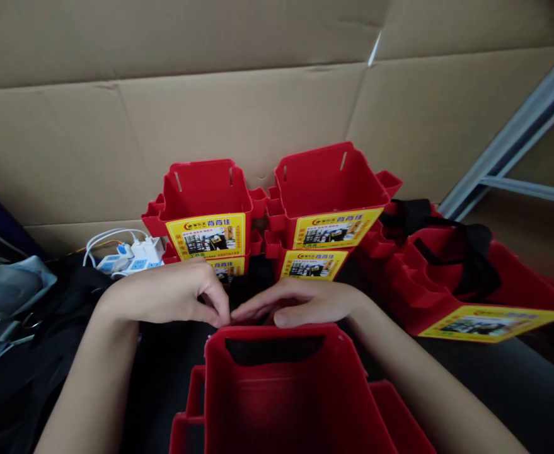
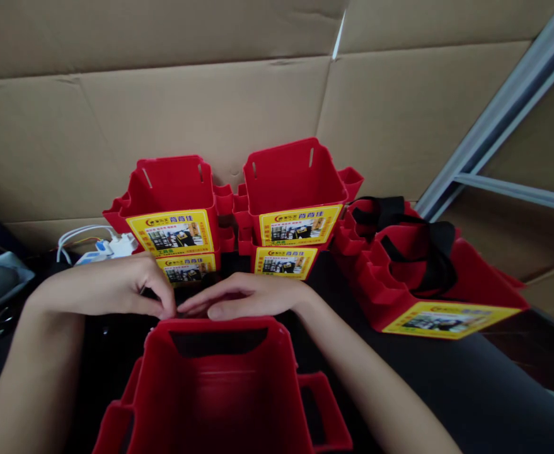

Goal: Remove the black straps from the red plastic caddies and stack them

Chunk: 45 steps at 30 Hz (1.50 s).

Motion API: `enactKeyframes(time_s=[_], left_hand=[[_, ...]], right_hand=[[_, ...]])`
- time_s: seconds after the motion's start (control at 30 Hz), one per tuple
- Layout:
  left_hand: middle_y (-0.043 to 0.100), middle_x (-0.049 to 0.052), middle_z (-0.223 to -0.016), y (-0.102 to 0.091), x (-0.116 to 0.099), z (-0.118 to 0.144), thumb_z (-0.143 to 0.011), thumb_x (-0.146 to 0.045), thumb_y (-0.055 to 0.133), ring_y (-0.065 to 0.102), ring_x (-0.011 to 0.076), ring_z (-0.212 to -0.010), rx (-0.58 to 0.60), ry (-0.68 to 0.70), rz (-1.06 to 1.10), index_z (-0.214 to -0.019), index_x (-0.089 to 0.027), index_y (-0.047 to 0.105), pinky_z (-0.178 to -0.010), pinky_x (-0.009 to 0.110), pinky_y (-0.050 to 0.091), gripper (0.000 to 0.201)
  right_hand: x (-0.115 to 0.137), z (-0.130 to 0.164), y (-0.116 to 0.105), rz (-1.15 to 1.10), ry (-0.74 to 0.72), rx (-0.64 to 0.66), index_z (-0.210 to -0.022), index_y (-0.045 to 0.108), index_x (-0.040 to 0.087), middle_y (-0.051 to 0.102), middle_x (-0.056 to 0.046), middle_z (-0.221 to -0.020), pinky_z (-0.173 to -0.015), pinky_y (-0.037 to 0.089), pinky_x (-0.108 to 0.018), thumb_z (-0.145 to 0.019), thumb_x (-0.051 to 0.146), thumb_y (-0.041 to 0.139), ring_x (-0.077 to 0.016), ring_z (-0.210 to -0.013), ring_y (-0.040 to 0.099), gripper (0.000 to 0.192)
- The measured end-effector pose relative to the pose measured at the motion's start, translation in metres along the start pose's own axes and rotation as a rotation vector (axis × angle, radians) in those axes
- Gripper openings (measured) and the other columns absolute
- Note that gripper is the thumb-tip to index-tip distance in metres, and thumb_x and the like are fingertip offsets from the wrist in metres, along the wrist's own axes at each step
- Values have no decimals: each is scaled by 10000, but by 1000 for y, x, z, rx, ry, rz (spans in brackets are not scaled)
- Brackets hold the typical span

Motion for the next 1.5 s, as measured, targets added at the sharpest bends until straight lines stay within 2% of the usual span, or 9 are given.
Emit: enactKeyframes(time_s=[0.2, 0.37, 0.57, 0.77, 0.93, 1.1, 1.23, 1.37, 1.5], left_hand=[[709, -10, -757, -1, 6, -4, -786, -178, 583, 631, 106, -676, -22, -25, 0, -810, -175, 710, -615, 145, 433, 130], [716, 2, -793, -10, 25, 0, -782, -212, 589, 646, 119, -723, -59, -120, -61, -804, -174, 704, -662, 159, 452, 124], [711, -1, -770, -20, 49, 13, -765, -239, 584, 636, 126, -714, -157, -218, -109, -782, -188, 705, -668, 180, 458, 132], [702, 22, -751, -32, 66, 36, -773, -220, 565, 619, 126, -683, -226, -251, -100, -745, -160, 700, -647, 180, 459, 150], [703, 22, -938, -20, 51, 29, -792, -267, 596, 636, 146, -856, -69, -143, -32, -959, -211, 696, -774, 207, 474, 203], [695, 32, -994, -15, 34, 9, -824, -260, 559, 633, 157, -912, -166, -106, -19, -1001, -202, 680, -808, 232, 470, 222], [672, 20, -1071, -5, -9, 0, -810, -298, 590, 616, 154, -976, -164, 21, 17, -1057, -216, 652, -837, 208, 451, 268], [702, -4, -880, 23, -50, 0, -815, -391, 567, 636, 131, -750, -47, 61, -64, -990, -240, 648, -617, 189, 435, 246], [631, -3, -648, 44, -50, 3, -860, -381, 484, 551, 139, -578, -42, -61, -376, -775, -224, 620, -511, 258, 323, 224]], right_hand=[[-4, 9, -3, -67, -39, 56, -1246, 506, 39, 625, -138, -1118, -766, 472, -222, -793, 334, 588, -193, -973, 608, 547], [-12, 8, -8, 94, -40, 8, -1217, 541, 53, 632, -138, -1105, -674, 476, -198, -788, 357, 565, -185, -899, 631, 526], [-6, 4, -10, 155, -71, -15, -1197, 561, 61, 589, -148, -1180, -790, 468, -248, -799, 318, 545, -224, -1041, 582, 474], [7, 4, 5, 157, -135, 82, -1108, 622, 31, 659, -141, -1051, -763, 467, -207, -762, 207, 551, -187, -930, 632, 394], [18, 11, 8, 192, -41, 33, -1094, 637, 60, 672, -126, -1026, -778, 483, -222, -779, 235, 566, -184, -924, 641, 367], [25, 38, -2, 198, 191, 102, -1217, 558, 131, 631, -82, -1137, -869, 456, -231, -679, 300, 708, -192, -1019, 600, 584], [23, 57, -15, 286, 256, 47, -1009, 672, 118, 682, -76, -990, -811, 469, -221, -736, 325, 662, -164, -897, 631, 343], [16, 60, -21, 272, 214, 97, -987, 683, 109, 680, -86, -996, -809, 463, -218, -745, 310, 658, -160, -909, 627, 316], [6, 61, -29, 277, 197, 98, -961, 700, 116, 704, -69, -909, -779, 470, -189, -780, 246, 623, -135, -855, 646, 237]])
Point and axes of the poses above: each hand's wrist, its own z-axis away from the middle knuckle, its own y-axis out of the palm, x = y × z, the point moved 3 cm from there along -z, towards the middle knuckle
